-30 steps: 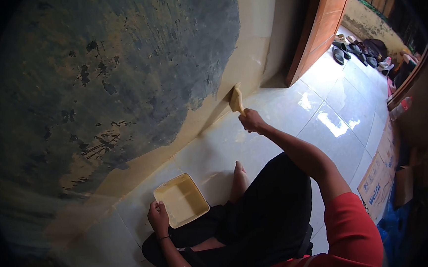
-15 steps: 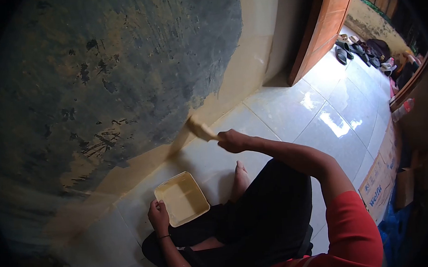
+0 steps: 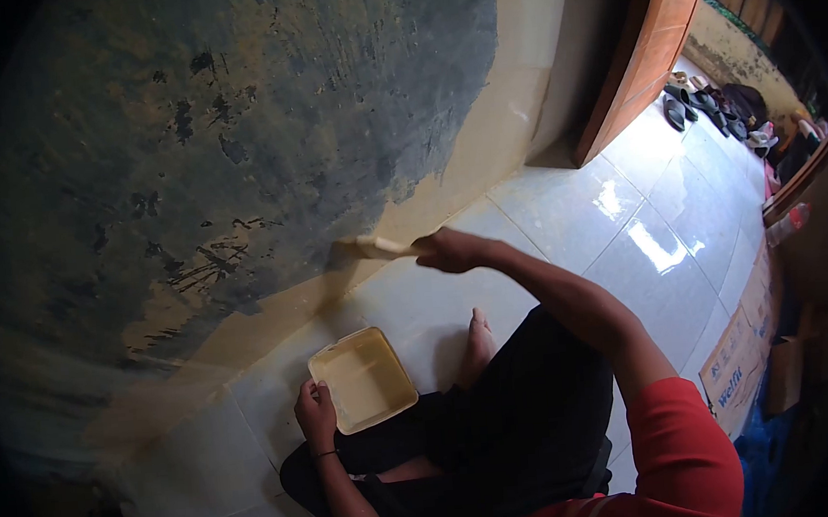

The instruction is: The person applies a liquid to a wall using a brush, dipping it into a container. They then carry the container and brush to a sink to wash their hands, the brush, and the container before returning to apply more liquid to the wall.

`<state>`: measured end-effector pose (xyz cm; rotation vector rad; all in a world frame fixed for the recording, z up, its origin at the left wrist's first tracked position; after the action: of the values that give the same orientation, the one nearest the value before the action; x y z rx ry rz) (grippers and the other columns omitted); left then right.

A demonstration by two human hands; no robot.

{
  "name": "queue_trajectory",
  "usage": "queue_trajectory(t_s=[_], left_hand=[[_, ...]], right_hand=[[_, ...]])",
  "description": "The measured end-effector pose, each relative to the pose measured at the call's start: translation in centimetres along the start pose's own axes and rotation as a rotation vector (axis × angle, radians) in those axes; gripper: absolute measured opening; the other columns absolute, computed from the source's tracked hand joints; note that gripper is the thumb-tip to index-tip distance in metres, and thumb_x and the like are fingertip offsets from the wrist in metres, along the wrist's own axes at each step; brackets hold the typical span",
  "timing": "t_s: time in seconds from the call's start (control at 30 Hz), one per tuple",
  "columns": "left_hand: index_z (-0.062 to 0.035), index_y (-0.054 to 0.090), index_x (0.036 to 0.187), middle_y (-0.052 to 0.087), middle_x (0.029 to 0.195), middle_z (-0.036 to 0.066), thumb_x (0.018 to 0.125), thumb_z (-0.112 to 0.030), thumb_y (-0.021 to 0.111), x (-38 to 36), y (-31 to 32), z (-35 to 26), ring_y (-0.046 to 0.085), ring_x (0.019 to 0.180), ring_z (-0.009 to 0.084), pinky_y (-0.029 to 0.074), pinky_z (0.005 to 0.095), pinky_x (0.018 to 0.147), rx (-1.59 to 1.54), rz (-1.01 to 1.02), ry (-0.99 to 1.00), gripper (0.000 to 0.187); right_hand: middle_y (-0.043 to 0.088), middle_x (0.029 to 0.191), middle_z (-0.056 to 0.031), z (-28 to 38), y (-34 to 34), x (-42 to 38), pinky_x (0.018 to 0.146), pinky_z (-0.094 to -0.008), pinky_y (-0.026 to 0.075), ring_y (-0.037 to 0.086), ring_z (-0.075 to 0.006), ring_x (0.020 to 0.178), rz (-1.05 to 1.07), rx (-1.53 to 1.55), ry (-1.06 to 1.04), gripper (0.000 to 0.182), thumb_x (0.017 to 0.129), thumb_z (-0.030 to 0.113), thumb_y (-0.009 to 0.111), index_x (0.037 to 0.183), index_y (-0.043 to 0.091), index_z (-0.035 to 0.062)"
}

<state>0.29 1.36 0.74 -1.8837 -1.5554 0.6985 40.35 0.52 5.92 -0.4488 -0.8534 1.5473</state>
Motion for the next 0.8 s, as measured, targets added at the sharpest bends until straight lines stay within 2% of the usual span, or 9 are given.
queue_trajectory(t_s=[0.07, 0.13, 0.2, 0.27, 0.33, 0.37, 0.47, 0.63, 0.8], left_hand=[[0.0005, 0.059, 0.102, 0.065, 0.091, 0.017, 0.087, -0.023, 0.055, 0.1, 0.1, 0.1, 0.065, 0.081, 0.0269, 0.050, 0.0354, 0.073, 0.012, -0.008, 0.009, 0.028], [0.0005, 0.059, 0.102, 0.065, 0.091, 0.017, 0.087, -0.023, 0.055, 0.0, 0.1, 0.4, 0.065, 0.080, 0.0273, 0.050, 0.0357, 0.073, 0.004, -0.007, 0.005, 0.029], [0.0005, 0.059, 0.102, 0.065, 0.091, 0.017, 0.087, -0.023, 0.055, -0.2, -0.1, 0.2, 0.065, 0.079, 0.0272, 0.050, 0.0359, 0.072, 0.001, -0.010, 0.000, 0.029], [0.0006, 0.059, 0.102, 0.065, 0.091, 0.017, 0.087, -0.023, 0.055, -0.2, -0.2, 0.1, 0.065, 0.078, 0.0272, 0.050, 0.0360, 0.072, 0.000, -0.011, -0.003, 0.029], [0.0007, 0.058, 0.103, 0.065, 0.091, 0.017, 0.087, -0.023, 0.055, -0.3, -0.2, 0.0, 0.065, 0.077, 0.0270, 0.050, 0.0359, 0.071, 0.005, -0.014, 0.007, 0.029], [0.0007, 0.058, 0.103, 0.065, 0.091, 0.017, 0.087, -0.023, 0.055, -0.3, -0.1, 0.0, 0.065, 0.077, 0.0270, 0.050, 0.0359, 0.071, 0.003, -0.013, 0.007, 0.029], [0.0007, 0.058, 0.103, 0.065, 0.090, 0.017, 0.087, -0.022, 0.054, -0.2, 0.0, 0.1, 0.065, 0.077, 0.0269, 0.051, 0.0355, 0.071, -0.012, -0.002, 0.010, 0.028], [0.0003, 0.059, 0.102, 0.066, 0.090, 0.017, 0.087, -0.022, 0.054, -0.2, 0.1, 0.2, 0.066, 0.077, 0.0268, 0.051, 0.0351, 0.070, -0.015, -0.019, 0.026, 0.028], [0.0004, 0.059, 0.102, 0.065, 0.091, 0.017, 0.087, -0.022, 0.055, -0.2, 0.0, 0.0, 0.065, 0.080, 0.0275, 0.050, 0.0361, 0.072, -0.004, -0.006, 0.008, 0.027]], right_hand=[[0.064, 0.087, -0.0187, -1.5, -2.6, -0.9, 0.073, -0.0367, 0.048, 0.062, -0.0281, 0.082, 0.056, -0.007, 0.151, 0.028, 0.083, 0.022, 0.059, 0.102, 0.062, 0.0016], [0.065, 0.083, -0.0158, -3.2, -4.9, -2.7, 0.069, -0.0353, 0.048, 0.061, -0.0234, 0.075, 0.018, -0.054, 0.226, 0.029, 0.082, 0.024, 0.061, 0.103, 0.063, 0.0032], [0.063, 0.073, -0.0124, -2.5, -8.0, -4.5, 0.065, -0.0353, 0.046, 0.058, -0.0207, 0.068, 0.040, 0.014, 0.525, 0.026, 0.082, 0.024, 0.061, 0.098, 0.063, 0.0037], [0.058, 0.064, -0.0074, -4.1, -9.4, -6.8, 0.056, -0.0331, 0.045, 0.054, -0.0161, 0.058, -0.056, 0.010, 0.567, 0.024, 0.082, 0.025, 0.061, 0.091, 0.063, 0.0029], [0.054, 0.061, -0.0033, -5.3, -10.2, -9.0, 0.047, -0.0290, 0.041, 0.050, -0.0117, 0.050, -0.166, 0.147, 0.725, 0.023, 0.082, 0.026, 0.061, 0.085, 0.062, 0.0034], [0.053, 0.061, -0.0010, -5.9, -10.2, -9.9, 0.040, -0.0252, 0.039, 0.048, -0.0088, 0.045, -0.249, 0.199, 0.778, 0.023, 0.082, 0.026, 0.061, 0.088, 0.064, 0.0036], [0.053, 0.060, -0.0011, -7.4, -9.8, -11.6, 0.039, -0.0248, 0.040, 0.049, -0.0092, 0.046, -0.419, 0.222, 0.848, 0.025, 0.082, 0.026, 0.061, 0.092, 0.064, 0.0035], [0.054, 0.061, -0.0025, -7.7, -9.7, -11.6, 0.039, -0.0258, 0.042, 0.051, -0.0102, 0.046, -0.433, 0.205, 0.886, 0.027, 0.082, 0.027, 0.061, 0.093, 0.064, 0.0024], [0.053, 0.062, -0.0014, -8.8, -10.2, -12.1, 0.038, -0.0252, 0.039, 0.048, -0.0098, 0.046, -0.577, 0.291, 1.044, 0.023, 0.083, 0.024, 0.060, 0.089, 0.063, 0.0027]])
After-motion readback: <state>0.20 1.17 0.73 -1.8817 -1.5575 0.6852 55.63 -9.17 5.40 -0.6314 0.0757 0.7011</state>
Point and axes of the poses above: each hand's wrist, its own x-axis towards the middle knuckle, its own y-axis out of the palm, z = x × y, the point moved 1 cm from there along x, towards the middle knuckle
